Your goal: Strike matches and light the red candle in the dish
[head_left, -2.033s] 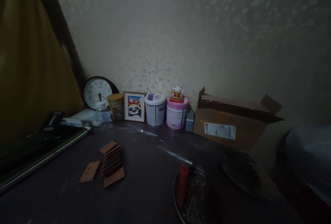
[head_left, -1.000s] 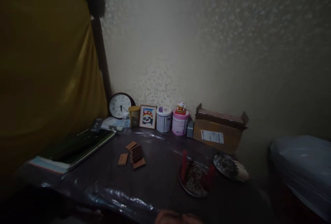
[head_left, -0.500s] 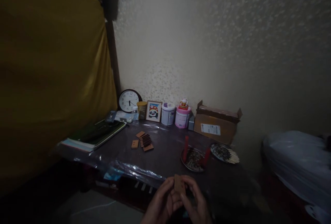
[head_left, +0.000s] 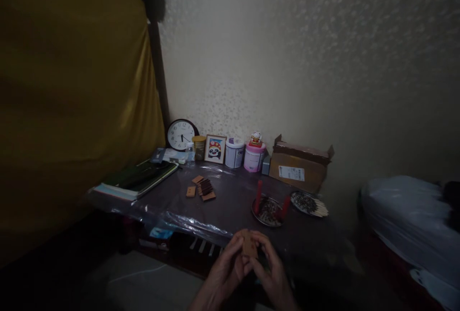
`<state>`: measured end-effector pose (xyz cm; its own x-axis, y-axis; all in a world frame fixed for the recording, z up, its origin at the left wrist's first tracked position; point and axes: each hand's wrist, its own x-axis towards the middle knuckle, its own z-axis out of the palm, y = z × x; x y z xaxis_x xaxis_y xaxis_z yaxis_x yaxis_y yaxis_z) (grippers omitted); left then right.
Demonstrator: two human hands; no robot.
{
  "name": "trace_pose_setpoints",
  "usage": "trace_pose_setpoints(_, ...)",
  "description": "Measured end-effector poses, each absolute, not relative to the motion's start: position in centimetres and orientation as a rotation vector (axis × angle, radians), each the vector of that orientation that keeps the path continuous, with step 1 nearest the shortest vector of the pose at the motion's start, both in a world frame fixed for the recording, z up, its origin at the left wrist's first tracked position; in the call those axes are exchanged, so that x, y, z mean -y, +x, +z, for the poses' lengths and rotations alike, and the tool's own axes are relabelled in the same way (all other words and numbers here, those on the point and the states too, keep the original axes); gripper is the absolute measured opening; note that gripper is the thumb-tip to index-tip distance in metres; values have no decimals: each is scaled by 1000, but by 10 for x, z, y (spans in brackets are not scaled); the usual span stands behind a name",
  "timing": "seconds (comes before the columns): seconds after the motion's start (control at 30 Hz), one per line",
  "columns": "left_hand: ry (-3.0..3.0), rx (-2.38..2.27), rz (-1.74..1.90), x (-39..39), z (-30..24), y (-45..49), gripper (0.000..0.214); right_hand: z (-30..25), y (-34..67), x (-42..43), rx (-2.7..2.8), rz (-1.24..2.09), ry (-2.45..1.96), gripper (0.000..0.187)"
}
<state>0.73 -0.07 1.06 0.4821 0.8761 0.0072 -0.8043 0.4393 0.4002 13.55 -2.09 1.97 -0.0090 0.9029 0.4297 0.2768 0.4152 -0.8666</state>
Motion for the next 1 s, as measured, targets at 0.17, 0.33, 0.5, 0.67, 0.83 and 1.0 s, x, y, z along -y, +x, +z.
trace_pose_setpoints(0.17,395,-185,1039,2,14,9,19,22,137,24,1536,747,-1088,32)
trace_pose_setpoints(0.33,384,-185,1016,3,15,11,23,20,138,24,1519,810,-1071,35)
trace_pose_setpoints(0.5,415,-201,1030,2,13,11,24,18,135,24,1485,817,-1102,36)
trace_pose_setpoints(0.67,400,-214,1043,2,12,11,20,18,133,25,1465,813,-1125,37)
trace_pose_setpoints(0.83,375,-208,1046,3,16,13,19,15,133,23,1448,844,-1115,37)
trace_pose_setpoints(1.0,343,-184,1055,4,19,13,19,13,132,19,1432,844,-1101,37)
